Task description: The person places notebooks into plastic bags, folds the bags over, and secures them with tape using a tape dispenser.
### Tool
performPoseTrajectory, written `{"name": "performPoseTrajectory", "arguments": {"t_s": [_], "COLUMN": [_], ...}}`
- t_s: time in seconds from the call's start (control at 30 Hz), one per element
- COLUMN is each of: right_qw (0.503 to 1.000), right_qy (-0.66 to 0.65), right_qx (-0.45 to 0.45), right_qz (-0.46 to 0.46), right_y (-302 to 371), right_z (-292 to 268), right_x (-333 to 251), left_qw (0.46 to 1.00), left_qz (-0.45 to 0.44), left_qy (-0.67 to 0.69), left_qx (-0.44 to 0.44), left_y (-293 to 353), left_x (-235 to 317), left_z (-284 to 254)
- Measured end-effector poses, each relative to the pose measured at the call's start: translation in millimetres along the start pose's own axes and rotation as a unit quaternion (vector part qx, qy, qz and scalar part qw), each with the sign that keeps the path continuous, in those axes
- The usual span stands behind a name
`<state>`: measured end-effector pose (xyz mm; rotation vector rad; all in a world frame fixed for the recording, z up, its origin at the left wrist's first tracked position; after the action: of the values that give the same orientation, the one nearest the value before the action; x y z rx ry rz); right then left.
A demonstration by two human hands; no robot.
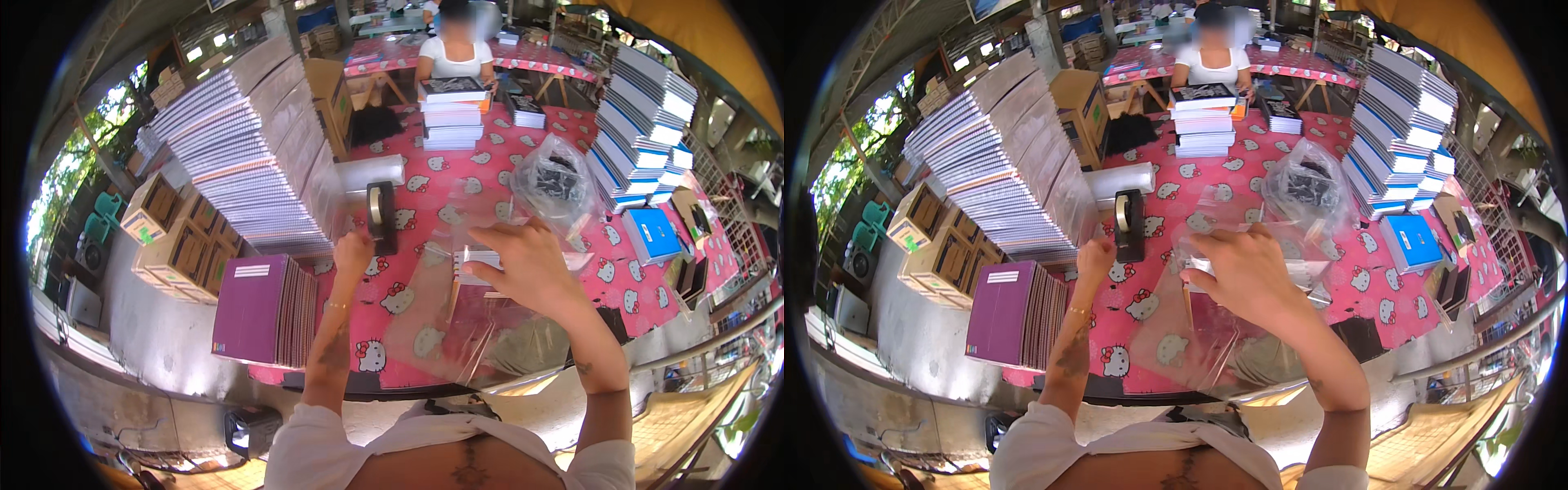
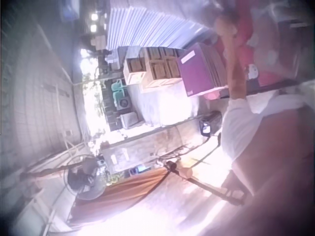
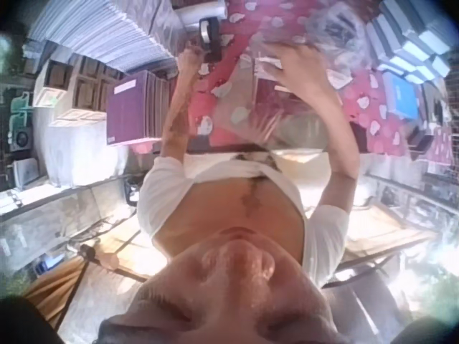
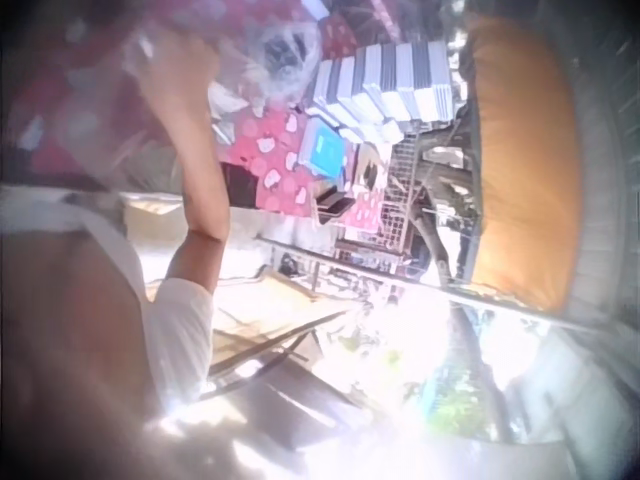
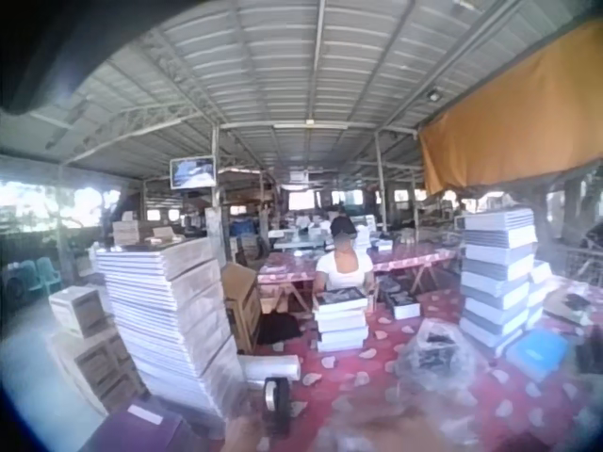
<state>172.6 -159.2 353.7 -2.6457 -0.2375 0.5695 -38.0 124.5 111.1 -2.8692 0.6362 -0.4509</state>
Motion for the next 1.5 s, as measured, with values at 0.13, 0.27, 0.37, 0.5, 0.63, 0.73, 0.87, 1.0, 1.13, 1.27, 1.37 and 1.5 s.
{"name": "performPoseTrajectory", "arguments": {"t_s": [0.13, 0.27, 0.37, 0.5, 0.63, 0.73, 0.87, 1.0, 1.13, 1.27, 1.37, 1.5], "right_qw": [1.000, 0.996, 0.995, 0.966, 0.998, 0.971, 0.980, 0.990, 0.989, 0.990, 0.987, 0.852], "right_qy": [0.026, 0.013, -0.003, 0.103, -0.003, -0.135, -0.196, -0.083, -0.055, -0.056, -0.139, -0.459], "right_qx": [-0.005, -0.077, -0.090, -0.236, 0.032, 0.184, -0.001, -0.100, -0.121, -0.120, -0.051, 0.050], "right_qz": [0.008, 0.044, 0.037, 0.025, -0.062, 0.068, 0.029, -0.060, -0.057, -0.052, -0.064, 0.248], "right_y": [-3, -16, -7, 27, 76, 141, 126, 112, 113, 112, 104, 64], "right_z": [4, -4, -4, -34, -58, -55, -1, 4, 6, 6, 7, 15], "right_x": [-8, -19, -3, 17, 32, 119, 130, 119, 118, 117, 149, 179], "left_qw": [0.749, 0.736, 0.824, 0.789, 0.812, 0.809, 0.840, 0.861, 0.853, 0.916, 0.942, 0.846], "left_qz": [0.238, 0.307, 0.355, 0.416, 0.438, 0.460, 0.455, 0.452, 0.489, 0.362, 0.321, 0.011], "left_qy": [0.609, 0.578, 0.414, 0.428, 0.365, 0.348, 0.292, 0.230, 0.184, 0.169, 0.093, 0.447], "left_qx": [-0.106, -0.175, -0.153, -0.148, -0.121, -0.114, -0.052, -0.014, -0.006, -0.035, 0.015, -0.288], "left_y": [41, 37, 19, 7, 15, 25, 26, 37, 46, 51, 51, 25], "left_x": [101, 149, 152, 150, 175, 213, 221, 230, 234, 245, 253, 178], "left_z": [-126, -164, -179, -177, -174, -156, -126, -112, -93, -92, -105, -100]}}
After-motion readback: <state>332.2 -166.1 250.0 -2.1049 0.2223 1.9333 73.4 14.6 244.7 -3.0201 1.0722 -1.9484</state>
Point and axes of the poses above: each hand's wrist, its own y-axis away from the middle knuckle, its own z-axis out of the palm, x = y × z, the point moved 1 cm from there along -y, towards the middle knuckle, and after that the axes turned 10 degrees about -y, right-handed, at the moved point
